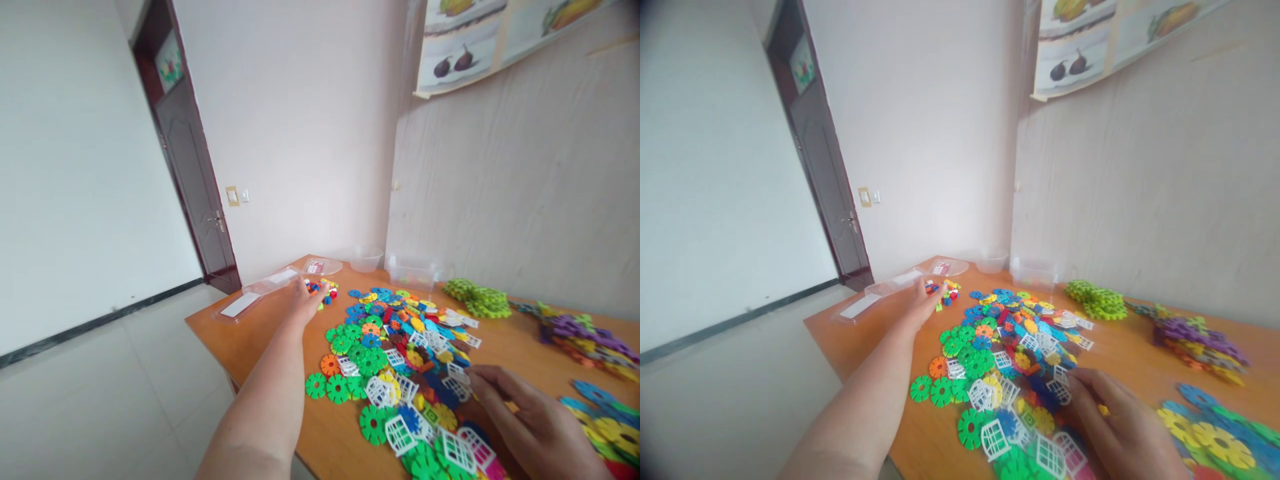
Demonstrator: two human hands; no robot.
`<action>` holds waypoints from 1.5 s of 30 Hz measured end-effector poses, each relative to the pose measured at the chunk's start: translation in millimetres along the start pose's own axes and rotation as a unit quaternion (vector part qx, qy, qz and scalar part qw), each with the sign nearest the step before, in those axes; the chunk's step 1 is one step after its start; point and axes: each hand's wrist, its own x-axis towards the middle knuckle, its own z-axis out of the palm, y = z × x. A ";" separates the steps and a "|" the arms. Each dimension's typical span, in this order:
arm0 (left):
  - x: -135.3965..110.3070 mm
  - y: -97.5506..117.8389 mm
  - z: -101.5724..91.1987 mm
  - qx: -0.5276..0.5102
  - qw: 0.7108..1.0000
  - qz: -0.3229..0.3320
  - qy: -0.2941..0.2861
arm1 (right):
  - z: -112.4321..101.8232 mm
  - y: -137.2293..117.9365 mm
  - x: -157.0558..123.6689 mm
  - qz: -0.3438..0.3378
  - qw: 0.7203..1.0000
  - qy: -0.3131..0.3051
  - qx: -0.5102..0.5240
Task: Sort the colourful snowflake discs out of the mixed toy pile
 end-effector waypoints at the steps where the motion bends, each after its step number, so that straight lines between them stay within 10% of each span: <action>1: -1.7 0.6 1.3 0.011 1.000 0.012 -0.013 | 0.0 0.0 -0.2 0.000 1.000 0.000 0.001; 33: -3.0 13.5 -1.0 0.165 0.984 0.073 -0.008 | 5.3 -4.0 2.4 0.009 0.998 -0.039 0.042; 41: -16.0 50.5 -12.5 0.110 0.965 0.227 0.067 | 0.7 -17.0 5.7 0.018 0.998 -0.039 0.042; 45: -33.0 78.5 -10.1 0.036 0.957 0.289 0.005 | 2.7 -19.2 6.7 0.023 0.998 -0.031 0.040</action>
